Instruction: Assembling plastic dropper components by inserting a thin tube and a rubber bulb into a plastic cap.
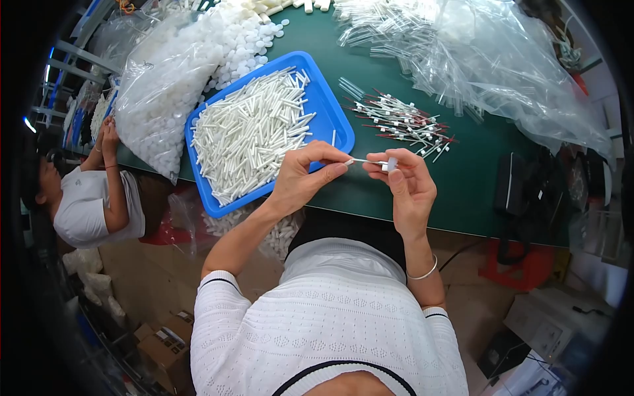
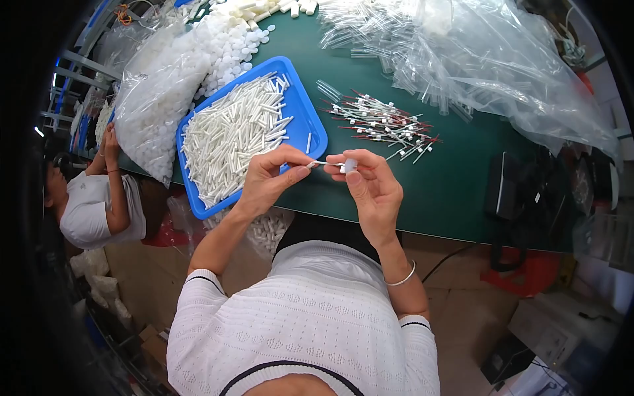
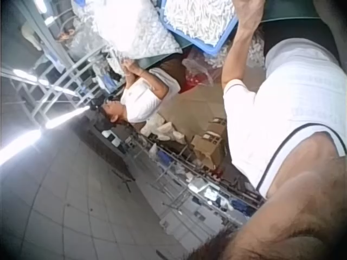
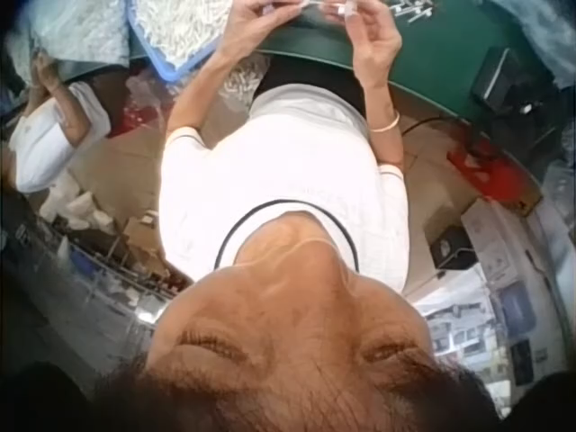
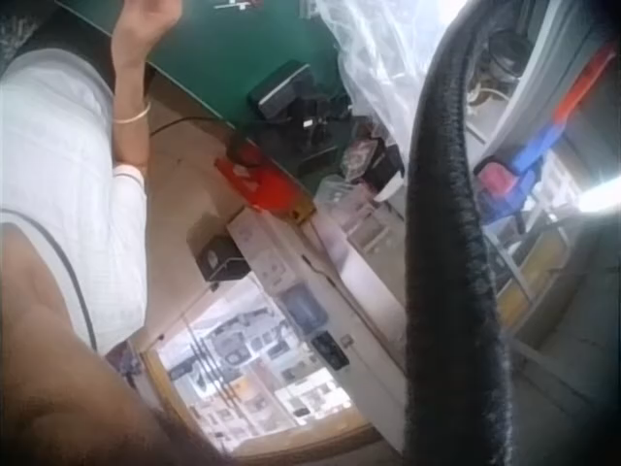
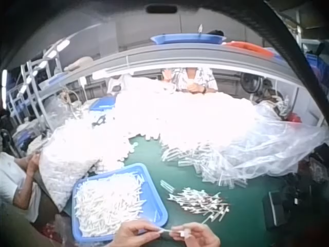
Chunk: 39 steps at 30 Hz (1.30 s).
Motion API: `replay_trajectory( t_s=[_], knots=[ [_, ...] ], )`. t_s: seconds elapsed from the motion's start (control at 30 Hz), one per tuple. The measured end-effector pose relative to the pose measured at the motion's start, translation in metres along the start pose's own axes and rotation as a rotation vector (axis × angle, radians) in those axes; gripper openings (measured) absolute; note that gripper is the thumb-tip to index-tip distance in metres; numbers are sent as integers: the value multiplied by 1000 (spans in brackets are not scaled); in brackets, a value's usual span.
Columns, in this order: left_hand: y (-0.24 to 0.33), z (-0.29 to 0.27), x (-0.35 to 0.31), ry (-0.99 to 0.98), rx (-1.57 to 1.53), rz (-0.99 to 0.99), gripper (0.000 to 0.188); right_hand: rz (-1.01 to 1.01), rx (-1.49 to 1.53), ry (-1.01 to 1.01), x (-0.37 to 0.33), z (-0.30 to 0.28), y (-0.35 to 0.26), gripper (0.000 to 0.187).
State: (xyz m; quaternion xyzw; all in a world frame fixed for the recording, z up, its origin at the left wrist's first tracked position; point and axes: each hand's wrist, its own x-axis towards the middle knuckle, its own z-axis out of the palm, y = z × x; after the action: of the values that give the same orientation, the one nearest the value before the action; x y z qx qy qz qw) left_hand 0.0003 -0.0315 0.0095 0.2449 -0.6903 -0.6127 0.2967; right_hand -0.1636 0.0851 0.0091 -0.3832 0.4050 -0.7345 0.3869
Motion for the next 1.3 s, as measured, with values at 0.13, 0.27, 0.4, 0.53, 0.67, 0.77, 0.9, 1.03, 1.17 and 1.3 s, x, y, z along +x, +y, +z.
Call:
replay_trajectory(
  t_s=[0.13,0.27,0.4,0.53,0.67,0.77,0.9,1.03,1.17,1.3],
  knots=[
    [4,-1,1,44,108,53,14,21,-29,-45,-6,5,-1,30],
    [6,-1,0,49,158,88,12,-78,-79,22,-5,7,-3,29],
    [4,0,-1,60,117,81,12,-45,-64,3,-2,9,0,28],
    [7,-2,0,70,243,165,13,-1,-21,-9,-2,14,2,24],
    [18,-6,6,73,488,330,13,159,-199,10,6,18,6,15],
    [29,-12,8,-72,471,243,12,281,-211,-39,12,12,9,13],
    [39,-19,28,-324,201,-137,28,314,-5,-48,22,8,7,13],
    [12,-74,143,-213,373,38,23,284,63,48,33,-19,11,26],
    [-47,-151,276,430,942,279,19,294,-27,136,37,-34,4,25],
    [-84,-165,360,435,1220,-147,33,321,-13,184,30,-34,9,24]
  ],
)
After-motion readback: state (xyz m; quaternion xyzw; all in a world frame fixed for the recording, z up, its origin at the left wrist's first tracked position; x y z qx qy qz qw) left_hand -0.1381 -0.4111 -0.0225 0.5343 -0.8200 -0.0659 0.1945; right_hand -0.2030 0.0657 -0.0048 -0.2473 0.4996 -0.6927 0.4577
